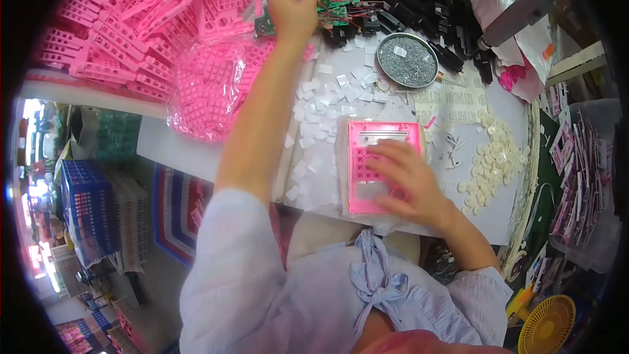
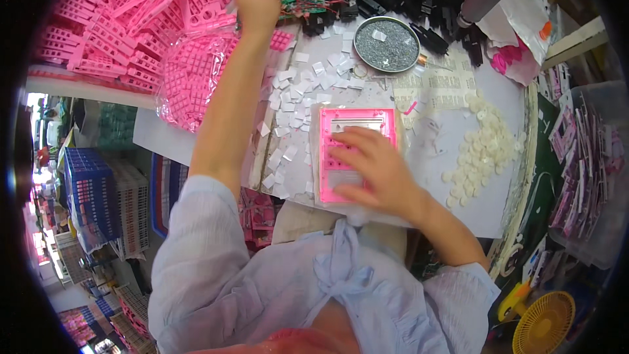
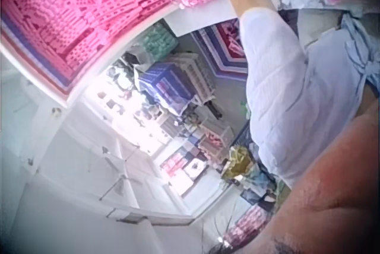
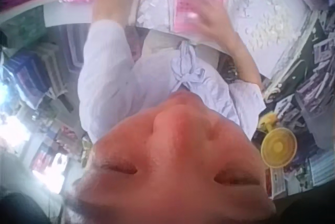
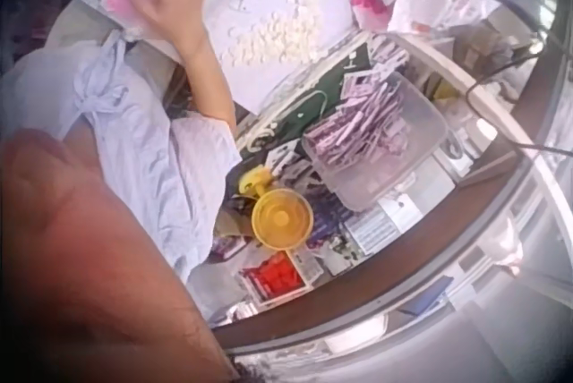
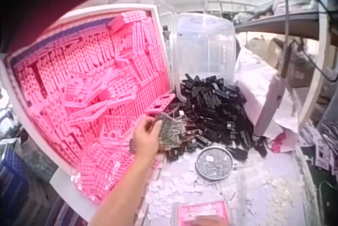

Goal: Assembling electronic and plastic components for a toy piggy bank at a factory workstation.

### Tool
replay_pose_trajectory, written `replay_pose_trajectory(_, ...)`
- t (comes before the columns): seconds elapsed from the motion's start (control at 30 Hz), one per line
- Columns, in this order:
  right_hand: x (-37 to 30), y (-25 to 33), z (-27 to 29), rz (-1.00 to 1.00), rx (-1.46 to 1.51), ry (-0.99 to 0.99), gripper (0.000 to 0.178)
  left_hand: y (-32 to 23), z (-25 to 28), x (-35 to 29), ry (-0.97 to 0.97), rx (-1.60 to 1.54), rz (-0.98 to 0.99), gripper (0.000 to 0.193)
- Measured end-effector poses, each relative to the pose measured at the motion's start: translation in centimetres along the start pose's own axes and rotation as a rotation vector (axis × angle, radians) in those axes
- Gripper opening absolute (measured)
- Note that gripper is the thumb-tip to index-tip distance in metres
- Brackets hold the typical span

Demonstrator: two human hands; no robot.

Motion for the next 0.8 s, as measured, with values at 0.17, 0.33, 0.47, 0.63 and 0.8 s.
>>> replay_pose_trajectory(0.17, 3.1, -2.1, 3.3, -0.357, 1.006, -0.445, 0.042, -8.7, 6.5, -7.2, 0.127, 0.130, -0.738, 0.019)
replay_pose_trajectory(0.33, 8.8, -1.4, 1.8, -0.543, 1.332, -0.458, 0.019, -11.2, 10.3, -13.7, 0.241, 0.275, -0.805, 0.031)
replay_pose_trajectory(0.47, 8.3, -0.9, 1.2, -0.457, 1.215, -0.419, 0.012, -10.7, 10.1, -17.8, 0.183, -0.414, 0.021, 0.050)
replay_pose_trajectory(0.63, 7.8, -0.5, 0.6, -0.390, 0.925, -0.268, 0.011, -10.9, 12.9, -19.4, 0.771, -0.745, 0.629, 0.036)
replay_pose_trajectory(0.8, 7.2, 0.4, 0.3, -0.513, 1.024, -0.538, 0.010, -9.3, 12.6, -21.1, 0.669, -0.726, 0.841, 0.026)
Point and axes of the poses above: each hand's wrist, its own x-axis towards the middle knuckle, its own z-axis out of the back of the hand, y = z × x, the point moved 1 cm from there along x, towards the middle knuckle, and after that the axes turned 7 degrees about z, right-handed, at the moved point
